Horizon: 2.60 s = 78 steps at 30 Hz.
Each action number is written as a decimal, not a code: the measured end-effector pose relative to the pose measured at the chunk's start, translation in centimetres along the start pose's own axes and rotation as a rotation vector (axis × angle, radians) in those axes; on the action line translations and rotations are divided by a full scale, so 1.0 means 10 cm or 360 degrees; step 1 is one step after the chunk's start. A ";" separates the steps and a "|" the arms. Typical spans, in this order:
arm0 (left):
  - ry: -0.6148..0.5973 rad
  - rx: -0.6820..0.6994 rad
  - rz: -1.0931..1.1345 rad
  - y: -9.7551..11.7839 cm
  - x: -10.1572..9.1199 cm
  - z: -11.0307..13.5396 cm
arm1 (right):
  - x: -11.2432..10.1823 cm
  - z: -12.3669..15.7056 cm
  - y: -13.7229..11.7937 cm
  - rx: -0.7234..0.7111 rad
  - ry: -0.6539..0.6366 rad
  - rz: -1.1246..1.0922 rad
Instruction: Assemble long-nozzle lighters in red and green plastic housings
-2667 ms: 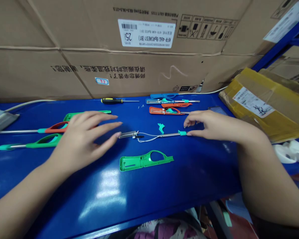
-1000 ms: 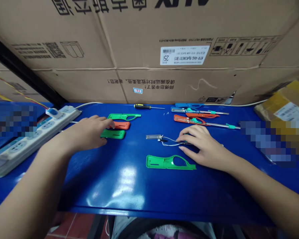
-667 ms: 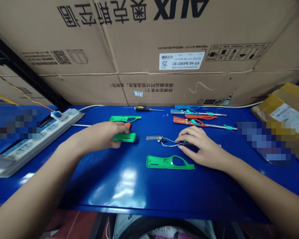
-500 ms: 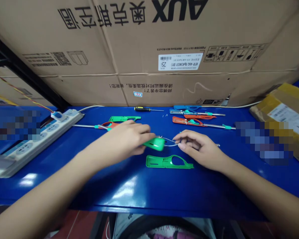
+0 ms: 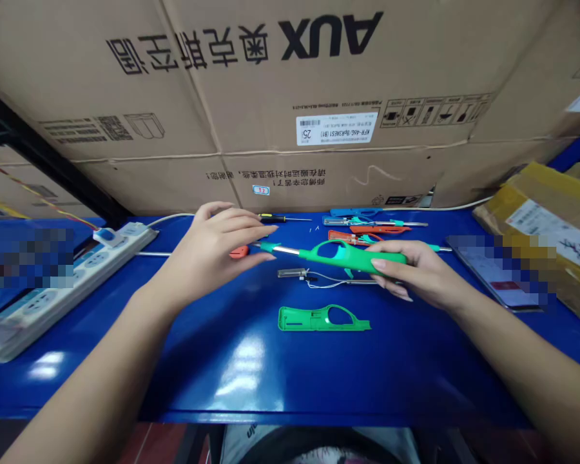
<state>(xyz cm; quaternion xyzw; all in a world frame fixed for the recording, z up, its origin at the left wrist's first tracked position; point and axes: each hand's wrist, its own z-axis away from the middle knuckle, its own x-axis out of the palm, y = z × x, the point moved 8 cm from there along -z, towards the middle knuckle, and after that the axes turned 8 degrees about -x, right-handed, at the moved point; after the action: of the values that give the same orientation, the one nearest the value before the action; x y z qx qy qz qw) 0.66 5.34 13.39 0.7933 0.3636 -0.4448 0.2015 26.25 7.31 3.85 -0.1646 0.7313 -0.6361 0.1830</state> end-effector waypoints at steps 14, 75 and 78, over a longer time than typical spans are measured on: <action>-0.0237 0.0230 0.0059 0.11 0.16 0.12 | -0.22 0.03 -0.01 0.0022 -0.0003 0.0175; -0.0592 -0.0014 0.0240 0.18 0.48 0.22 | 0.36 -0.02 0.00 -0.0109 0.0010 0.0256; -0.0716 -0.0070 0.0267 -0.30 0.48 0.46 | 0.22 -0.04 -0.05 -0.0202 0.0090 0.0338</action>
<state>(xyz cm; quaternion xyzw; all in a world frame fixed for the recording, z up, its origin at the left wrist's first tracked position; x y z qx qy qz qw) -2.56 6.29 6.91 0.6971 0.2519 -0.5841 0.3309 24.09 6.53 4.23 -0.0795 0.7882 -0.5701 0.2178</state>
